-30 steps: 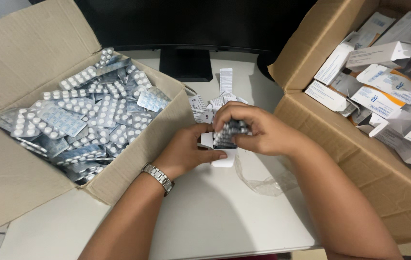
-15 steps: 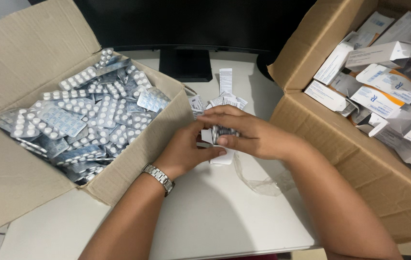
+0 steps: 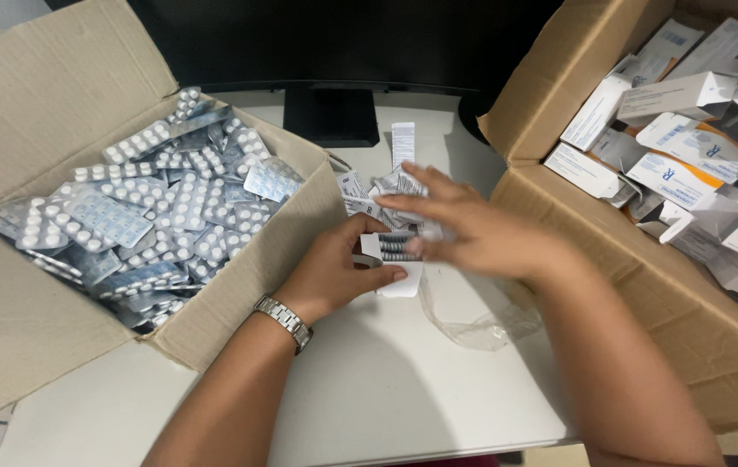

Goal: The person repeatedly picks up blister packs of white pills from a large cardboard box, stacks them, and places them into small white and orange cardboard boxes. The person then closes the small boxes and sets them aside on the table.

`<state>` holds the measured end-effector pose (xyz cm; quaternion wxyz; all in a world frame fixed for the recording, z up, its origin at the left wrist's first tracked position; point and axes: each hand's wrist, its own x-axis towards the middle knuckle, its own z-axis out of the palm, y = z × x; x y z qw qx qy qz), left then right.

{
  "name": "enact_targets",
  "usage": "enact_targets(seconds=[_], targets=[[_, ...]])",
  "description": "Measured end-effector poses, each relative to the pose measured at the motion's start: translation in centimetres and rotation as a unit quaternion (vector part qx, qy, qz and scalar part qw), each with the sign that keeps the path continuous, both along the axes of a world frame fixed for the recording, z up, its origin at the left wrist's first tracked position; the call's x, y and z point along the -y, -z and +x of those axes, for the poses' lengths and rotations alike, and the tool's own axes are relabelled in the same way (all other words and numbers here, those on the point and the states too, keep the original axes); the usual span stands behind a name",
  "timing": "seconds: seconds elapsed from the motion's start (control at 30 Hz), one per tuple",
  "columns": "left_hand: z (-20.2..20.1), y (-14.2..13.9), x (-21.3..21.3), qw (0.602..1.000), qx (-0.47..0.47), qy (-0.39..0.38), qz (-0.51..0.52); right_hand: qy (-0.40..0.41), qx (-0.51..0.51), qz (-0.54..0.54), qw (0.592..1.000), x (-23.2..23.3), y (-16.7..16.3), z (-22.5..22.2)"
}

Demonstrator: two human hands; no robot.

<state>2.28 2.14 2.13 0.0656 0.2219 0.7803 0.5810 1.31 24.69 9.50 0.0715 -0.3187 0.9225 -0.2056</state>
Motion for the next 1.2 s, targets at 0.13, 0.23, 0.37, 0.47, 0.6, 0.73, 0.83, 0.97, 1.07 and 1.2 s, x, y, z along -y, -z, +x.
enact_targets(seconds=[0.13,0.23,0.37,0.47,0.6,0.73,0.83,0.97,1.07,1.2], targets=[[0.0,0.1,0.0,1.0,0.01,0.002,0.022,-0.018,-0.013,-0.118,0.993,-2.2,-1.0,-0.5],[0.0,-0.1,-0.1,0.999,-0.027,-0.013,-0.013,-0.021,-0.044,-0.042,0.998,-2.4,-1.0,-0.5],[0.2,-0.4,-0.2,1.0,0.014,-0.017,-0.018,0.004,-0.044,0.026,0.999,-1.4,-0.6,-0.4],[0.3,-0.6,-0.2,1.0,0.012,-0.018,-0.016,0.008,-0.062,-0.025,0.998,-1.4,-0.8,0.0],[0.2,-0.6,-0.2,0.998,-0.017,-0.036,-0.038,0.001,-0.044,0.025,0.999,-1.2,-0.4,-0.2],[0.1,-0.6,0.0,0.999,0.013,-0.036,-0.019,0.029,-0.018,-0.105,0.994,-1.7,-0.1,-0.7],[0.0,-0.9,0.4,0.997,-0.057,-0.05,0.022,0.148,-0.07,-0.177,0.97,-1.6,0.3,-1.8],[-0.1,-1.0,0.6,0.995,-0.025,-0.101,-0.006,0.29,-0.079,-0.05,0.952,-0.4,2.4,-2.9],[-0.1,-0.7,0.4,0.997,-0.057,-0.055,0.019,0.273,-0.086,0.068,0.956,0.5,4.3,-3.7],[0.0,-0.2,0.3,0.999,-0.034,-0.013,0.026,0.282,-0.064,0.094,0.952,1.5,6.3,-3.9]])
